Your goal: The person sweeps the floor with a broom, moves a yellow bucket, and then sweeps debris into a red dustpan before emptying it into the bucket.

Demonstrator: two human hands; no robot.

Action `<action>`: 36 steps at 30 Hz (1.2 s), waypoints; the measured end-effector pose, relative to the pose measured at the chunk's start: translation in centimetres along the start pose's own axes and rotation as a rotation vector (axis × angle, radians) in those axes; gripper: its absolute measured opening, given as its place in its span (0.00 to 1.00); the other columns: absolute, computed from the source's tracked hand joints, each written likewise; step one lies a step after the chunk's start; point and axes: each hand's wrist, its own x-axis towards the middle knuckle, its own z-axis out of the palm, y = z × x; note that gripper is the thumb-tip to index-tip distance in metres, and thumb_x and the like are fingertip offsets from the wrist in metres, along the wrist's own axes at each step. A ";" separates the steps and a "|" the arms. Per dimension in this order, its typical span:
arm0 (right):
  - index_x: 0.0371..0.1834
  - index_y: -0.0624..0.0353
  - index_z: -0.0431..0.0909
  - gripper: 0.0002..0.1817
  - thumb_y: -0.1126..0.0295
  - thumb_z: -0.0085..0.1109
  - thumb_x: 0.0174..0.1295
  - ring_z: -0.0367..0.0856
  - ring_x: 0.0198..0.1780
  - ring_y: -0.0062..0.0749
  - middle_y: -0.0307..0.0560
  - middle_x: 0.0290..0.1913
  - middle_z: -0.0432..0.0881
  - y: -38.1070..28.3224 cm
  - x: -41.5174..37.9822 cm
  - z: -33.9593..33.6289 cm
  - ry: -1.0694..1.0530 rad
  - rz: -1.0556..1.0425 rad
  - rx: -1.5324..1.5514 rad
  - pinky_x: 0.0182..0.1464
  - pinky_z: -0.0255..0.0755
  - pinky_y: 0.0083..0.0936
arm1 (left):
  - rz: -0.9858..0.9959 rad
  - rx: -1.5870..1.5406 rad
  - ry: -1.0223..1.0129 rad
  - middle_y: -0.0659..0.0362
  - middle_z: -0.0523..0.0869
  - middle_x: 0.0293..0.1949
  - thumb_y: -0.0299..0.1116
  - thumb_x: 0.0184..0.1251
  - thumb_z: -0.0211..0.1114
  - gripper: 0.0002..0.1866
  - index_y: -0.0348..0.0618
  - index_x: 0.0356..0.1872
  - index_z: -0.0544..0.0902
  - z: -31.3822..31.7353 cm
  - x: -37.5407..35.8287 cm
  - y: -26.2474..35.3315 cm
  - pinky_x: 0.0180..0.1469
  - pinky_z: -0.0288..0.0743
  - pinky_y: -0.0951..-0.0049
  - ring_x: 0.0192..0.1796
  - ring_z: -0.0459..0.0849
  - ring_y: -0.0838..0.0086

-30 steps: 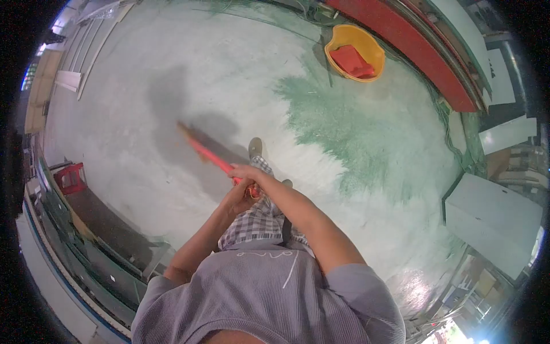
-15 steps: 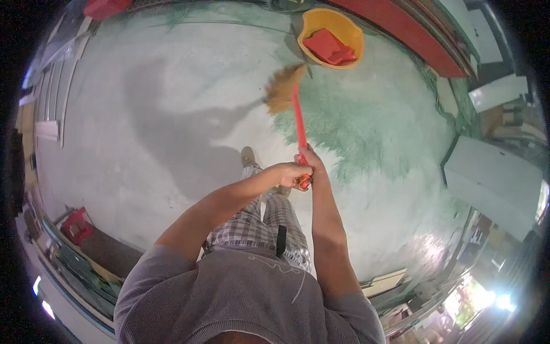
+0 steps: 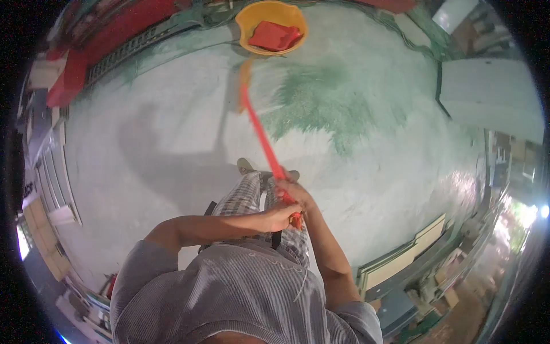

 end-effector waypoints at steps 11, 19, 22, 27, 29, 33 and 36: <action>0.44 0.56 0.64 0.18 0.65 0.52 0.50 0.68 0.24 0.24 0.38 0.23 0.69 6.3 6.5 -11.6 -0.071 0.128 -0.203 0.25 0.65 0.20 | -0.298 -0.144 0.328 0.56 0.74 0.22 0.28 0.46 0.52 0.05 0.38 0.25 0.69 -2.0 6.5 1.3 0.36 0.71 0.65 0.26 0.74 0.70; 0.35 0.54 0.64 0.11 0.65 0.50 0.50 0.67 0.24 0.25 0.38 0.25 0.67 -5.5 -1.5 -17.4 0.227 0.008 -0.041 0.25 0.65 0.22 | -0.332 -0.023 0.099 0.56 0.72 0.20 0.25 0.45 0.52 0.03 0.39 0.19 0.68 4.8 18.7 2.0 0.30 0.72 0.68 0.25 0.73 0.70; 0.34 0.56 0.64 0.09 0.68 0.48 0.50 0.65 0.22 0.22 0.39 0.24 0.65 -9.1 -2.1 -18.2 0.291 -0.096 -0.125 0.22 0.63 0.19 | -0.316 0.084 0.031 0.57 0.73 0.21 0.28 0.47 0.52 0.03 0.40 0.20 0.69 6.8 20.8 3.5 0.32 0.72 0.68 0.25 0.73 0.70; 0.44 0.57 0.59 0.18 0.75 0.47 0.48 0.63 0.17 0.20 0.38 0.22 0.64 -12.6 -2.0 -20.2 0.342 -0.207 0.064 0.15 0.61 0.18 | -0.275 0.209 0.071 0.59 0.74 0.20 0.30 0.48 0.52 0.04 0.42 0.20 0.69 9.5 22.4 4.5 0.32 0.72 0.69 0.24 0.74 0.73; 0.47 0.57 0.56 0.21 0.76 0.47 0.48 0.63 0.16 0.20 0.38 0.21 0.64 -13.0 -3.3 -20.3 0.318 -0.233 0.016 0.15 0.61 0.18 | -0.209 0.257 0.071 0.61 0.73 0.18 0.31 0.48 0.53 0.05 0.45 0.19 0.68 10.8 22.5 3.4 0.27 0.69 0.73 0.21 0.72 0.76; 0.60 0.45 0.43 0.35 0.74 0.48 0.49 0.63 0.15 0.18 0.35 0.17 0.64 -11.3 -7.9 -21.2 0.292 -0.175 -0.422 0.16 0.62 0.18 | -0.098 -0.025 0.181 0.62 0.69 0.15 0.31 0.47 0.54 0.06 0.46 0.19 0.67 13.4 21.6 -4.0 0.23 0.64 0.74 0.18 0.68 0.76; 0.61 0.43 0.43 0.35 0.73 0.48 0.50 0.63 0.16 0.18 0.36 0.18 0.65 -10.7 -13.6 -19.9 0.097 -0.084 -0.336 0.16 0.62 0.16 | -0.202 -0.125 0.277 0.63 0.68 0.16 0.30 0.46 0.55 0.05 0.46 0.19 0.67 15.6 21.8 -8.9 0.26 0.66 0.74 0.19 0.68 0.76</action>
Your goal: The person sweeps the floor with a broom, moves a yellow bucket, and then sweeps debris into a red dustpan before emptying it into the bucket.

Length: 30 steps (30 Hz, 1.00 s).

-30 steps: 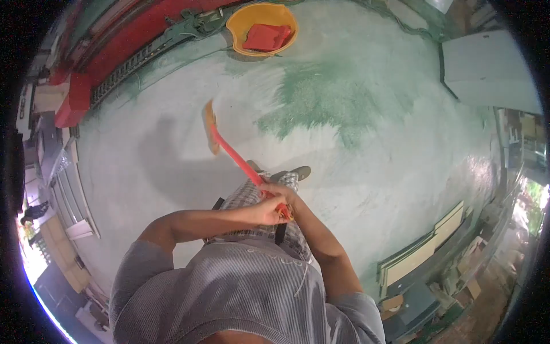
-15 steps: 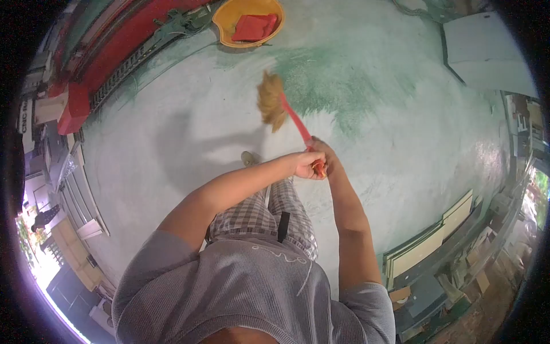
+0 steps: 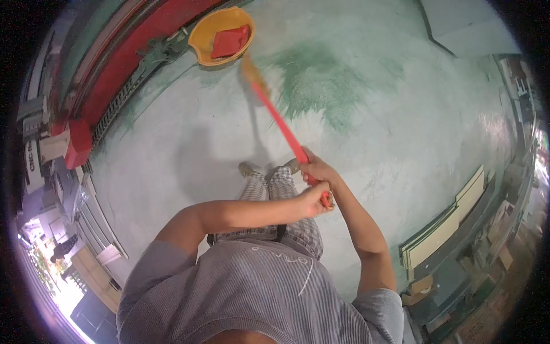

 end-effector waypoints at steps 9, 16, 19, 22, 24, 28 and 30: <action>0.54 0.59 0.57 0.28 0.67 0.51 0.47 0.69 0.25 0.24 0.42 0.26 0.70 5.8 0.7 -4.7 -0.123 0.206 -0.448 0.25 0.65 0.18 | -0.239 -0.209 0.077 0.59 0.68 0.16 0.22 0.43 0.51 0.03 0.39 0.18 0.66 1.6 2.9 -0.7 0.34 0.70 0.71 0.21 0.69 0.74; 0.40 0.64 0.65 0.19 0.65 0.50 0.45 0.71 0.29 0.32 0.49 0.30 0.74 4.7 4.4 -12.7 0.190 0.020 -0.556 0.31 0.66 0.29 | -0.231 -0.065 -0.162 0.60 0.68 0.14 0.22 0.43 0.50 0.04 0.40 0.15 0.65 5.0 6.7 3.6 0.31 0.68 0.72 0.19 0.68 0.76; 0.40 0.63 0.66 0.18 0.68 0.51 0.45 0.71 0.27 0.30 0.48 0.27 0.73 0.9 5.7 -14.0 0.240 0.043 -0.573 0.28 0.66 0.27 | -0.210 -0.040 -0.187 0.61 0.68 0.14 0.24 0.44 0.50 0.03 0.41 0.18 0.65 6.4 7.3 6.5 0.28 0.68 0.73 0.18 0.68 0.76; 0.44 0.60 0.63 0.18 0.70 0.49 0.48 0.67 0.20 0.28 0.42 0.19 0.69 -1.8 4.9 -13.2 0.293 0.037 -0.508 0.22 0.63 0.25 | -0.163 -0.021 -0.169 0.61 0.67 0.13 0.24 0.44 0.50 0.03 0.41 0.17 0.65 7.1 7.5 7.2 0.26 0.67 0.73 0.17 0.68 0.76; 0.51 0.57 0.59 0.23 0.72 0.48 0.49 0.66 0.18 0.24 0.41 0.19 0.68 -1.5 4.4 -13.1 0.297 -0.044 -0.314 0.19 0.63 0.22 | -0.118 0.002 -0.164 0.62 0.67 0.13 0.25 0.44 0.50 0.04 0.42 0.17 0.66 7.5 7.4 6.6 0.25 0.66 0.73 0.17 0.68 0.76; 0.60 0.50 0.48 0.32 0.71 0.48 0.50 0.64 0.16 0.20 0.38 0.19 0.66 1.3 -0.1 -11.0 0.310 -0.105 -0.012 0.17 0.61 0.17 | -0.158 0.155 -0.172 0.59 0.68 0.12 0.25 0.43 0.51 0.05 0.44 0.15 0.66 6.5 6.6 1.9 0.22 0.64 0.74 0.16 0.67 0.74; 0.61 0.46 0.45 0.33 0.71 0.47 0.50 0.64 0.16 0.19 0.37 0.18 0.66 2.3 -4.0 -9.1 0.306 -0.064 0.257 0.17 0.61 0.16 | -0.198 0.233 -0.119 0.59 0.68 0.13 0.25 0.42 0.51 0.04 0.43 0.14 0.66 5.7 6.1 -1.1 0.21 0.63 0.73 0.16 0.67 0.73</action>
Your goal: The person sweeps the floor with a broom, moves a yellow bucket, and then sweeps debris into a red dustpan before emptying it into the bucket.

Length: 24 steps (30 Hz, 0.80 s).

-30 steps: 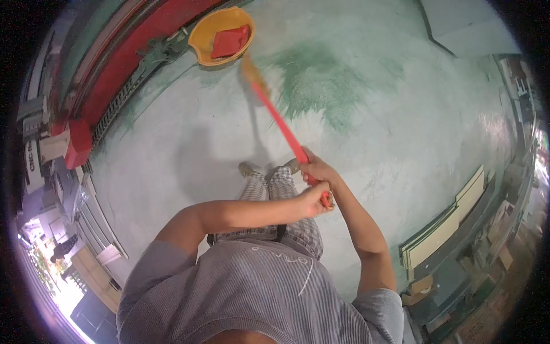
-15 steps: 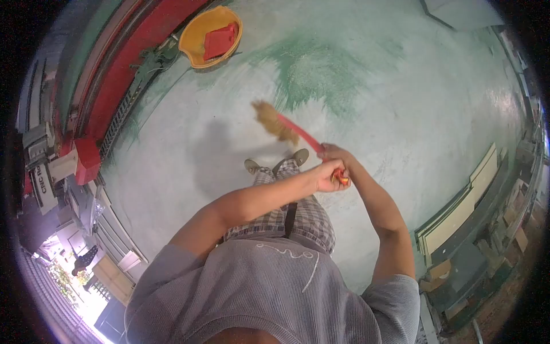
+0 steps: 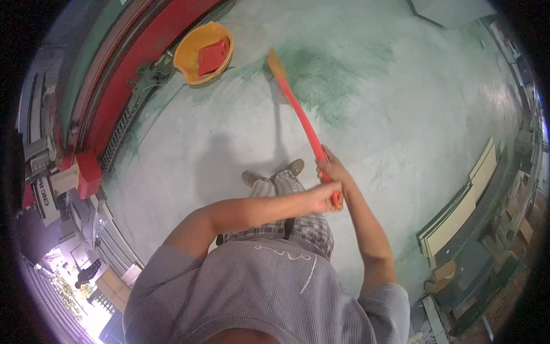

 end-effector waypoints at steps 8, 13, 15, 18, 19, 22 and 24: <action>0.44 0.53 0.56 0.16 0.74 0.43 0.51 0.63 0.13 0.22 0.38 0.15 0.62 8.4 -6.6 -3.1 0.389 -0.045 0.632 0.14 0.62 0.18 | -0.355 0.558 0.157 0.62 0.67 0.15 0.28 0.43 0.53 0.04 0.44 0.20 0.66 1.2 -0.2 -5.0 0.20 0.62 0.75 0.17 0.67 0.77; 0.28 0.58 0.58 0.05 0.74 0.42 0.50 0.65 0.14 0.25 0.40 0.13 0.64 14.2 -3.6 -8.6 0.501 0.042 0.836 0.14 0.63 0.20 | -0.360 0.527 0.160 0.67 0.63 0.11 0.27 0.41 0.55 0.06 0.49 0.20 0.67 0.5 4.3 -4.3 0.13 0.53 0.81 0.12 0.60 0.83; 0.18 0.58 0.62 0.07 0.71 0.45 0.49 0.65 0.14 0.28 0.41 0.12 0.66 16.2 -0.8 -10.4 0.472 0.136 0.943 0.16 0.64 0.22 | -0.356 0.597 0.163 0.68 0.62 0.10 0.27 0.40 0.55 0.05 0.50 0.18 0.67 0.3 6.0 -2.8 0.10 0.49 0.84 0.10 0.58 0.84; 0.17 0.57 0.65 0.08 0.67 0.46 0.48 0.66 0.14 0.29 0.42 0.14 0.68 16.2 3.0 -9.5 0.498 0.179 0.773 0.18 0.63 0.25 | -0.326 0.609 0.187 0.68 0.65 0.10 0.26 0.44 0.56 0.06 0.48 0.19 0.67 -1.4 7.1 -0.2 0.08 0.51 0.86 0.09 0.62 0.87; 0.17 0.57 0.66 0.07 0.67 0.46 0.48 0.66 0.14 0.29 0.42 0.14 0.69 17.6 6.2 -9.0 0.420 0.215 0.872 0.17 0.63 0.24 | -0.277 0.596 0.223 0.68 0.66 0.10 0.26 0.44 0.56 0.06 0.48 0.19 0.67 -1.7 6.5 0.5 0.08 0.51 0.87 0.09 0.61 0.87; 0.18 0.59 0.66 0.06 0.70 0.45 0.48 0.67 0.14 0.30 0.44 0.14 0.68 17.0 11.5 -5.3 0.286 0.025 0.784 0.15 0.64 0.23 | -0.110 0.555 0.309 0.68 0.66 0.10 0.28 0.45 0.57 0.06 0.48 0.18 0.67 -3.3 3.5 2.7 0.07 0.50 0.86 0.08 0.60 0.86; 0.23 0.61 0.62 0.02 0.74 0.43 0.49 0.66 0.13 0.28 0.42 0.12 0.65 11.4 9.8 -2.4 0.305 0.035 0.767 0.14 0.65 0.24 | -0.073 0.522 0.369 0.67 0.66 0.11 0.31 0.46 0.57 0.06 0.48 0.19 0.67 -4.0 1.5 4.5 0.08 0.50 0.85 0.09 0.61 0.85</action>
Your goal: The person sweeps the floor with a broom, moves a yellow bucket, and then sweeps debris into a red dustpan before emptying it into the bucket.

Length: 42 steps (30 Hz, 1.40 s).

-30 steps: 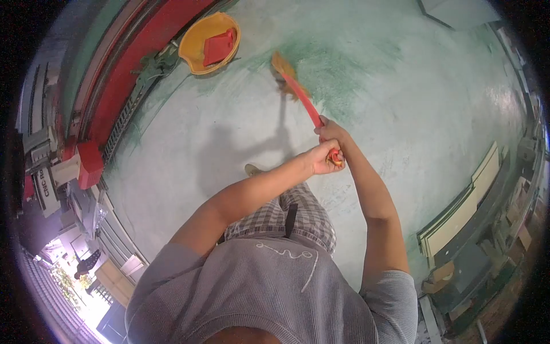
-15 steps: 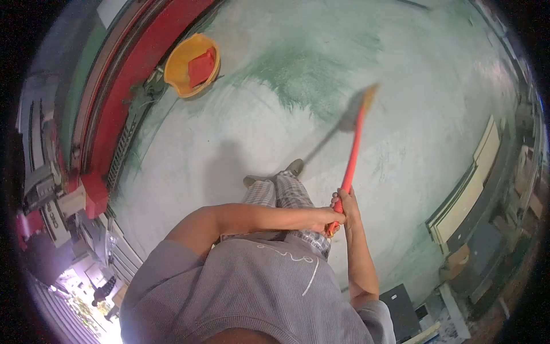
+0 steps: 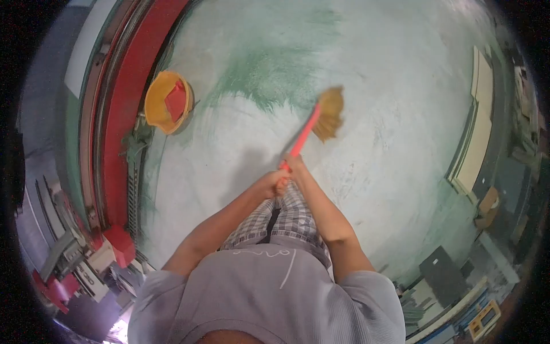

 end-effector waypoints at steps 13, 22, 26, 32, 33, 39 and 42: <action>0.30 0.60 0.57 0.09 0.77 0.44 0.45 0.65 0.14 0.25 0.41 0.16 0.65 -4.6 -7.8 5.4 -0.270 -0.251 0.014 0.15 0.65 0.21 | 0.123 0.199 0.171 0.64 0.68 0.16 0.33 0.52 0.52 0.06 0.44 0.26 0.64 3.8 -6.0 0.2 0.13 0.60 0.81 0.14 0.66 0.81; 0.29 0.59 0.60 0.09 0.79 0.42 0.42 0.61 0.11 0.21 0.38 0.14 0.62 -4.1 -14.3 -8.7 0.284 -0.454 0.395 0.11 0.62 0.20 | -0.103 0.560 -0.169 0.64 0.68 0.15 0.35 0.52 0.54 0.08 0.44 0.25 0.65 12.6 -1.3 -4.9 0.13 0.55 0.82 0.13 0.64 0.82; 0.17 0.60 0.60 0.05 0.75 0.43 0.46 0.64 0.11 0.26 0.41 0.10 0.63 -5.2 -13.0 -17.6 0.337 -0.514 0.363 0.13 0.63 0.22 | -0.259 0.617 -0.284 0.66 0.67 0.14 0.33 0.49 0.54 0.07 0.46 0.24 0.66 18.0 3.9 -4.8 0.12 0.50 0.85 0.12 0.62 0.84; 0.17 0.61 0.62 0.07 0.71 0.44 0.47 0.65 0.12 0.28 0.44 0.11 0.66 -11.8 -8.6 -25.6 0.418 -0.181 0.457 0.15 0.62 0.23 | -0.428 0.555 -0.380 0.68 0.67 0.13 0.30 0.46 0.55 0.05 0.48 0.20 0.67 24.5 12.9 -0.7 0.11 0.48 0.88 0.11 0.61 0.87; 0.17 0.62 0.64 0.07 0.71 0.44 0.48 0.65 0.12 0.29 0.44 0.12 0.67 -12.8 -7.0 -26.3 0.391 -0.135 0.533 0.16 0.63 0.23 | -0.414 0.524 -0.352 0.68 0.68 0.14 0.30 0.46 0.55 0.05 0.48 0.21 0.67 24.8 13.9 0.3 0.11 0.49 0.88 0.11 0.62 0.87; 0.18 0.60 0.62 0.05 0.72 0.45 0.46 0.64 0.10 0.28 0.42 0.11 0.66 -22.0 0.0 -18.1 0.308 -0.132 -0.005 0.13 0.62 0.24 | -0.264 0.185 -0.219 0.69 0.66 0.13 0.31 0.46 0.56 0.06 0.50 0.20 0.66 21.2 16.9 7.9 0.11 0.50 0.86 0.11 0.60 0.86; 0.21 0.64 0.62 0.05 0.75 0.47 0.42 0.66 0.12 0.29 0.44 0.12 0.66 -23.9 6.1 -12.4 0.307 -0.176 -0.200 0.11 0.63 0.26 | -0.134 -0.034 -0.160 0.69 0.66 0.14 0.32 0.50 0.55 0.05 0.48 0.23 0.67 18.6 14.8 13.2 0.12 0.55 0.86 0.12 0.61 0.85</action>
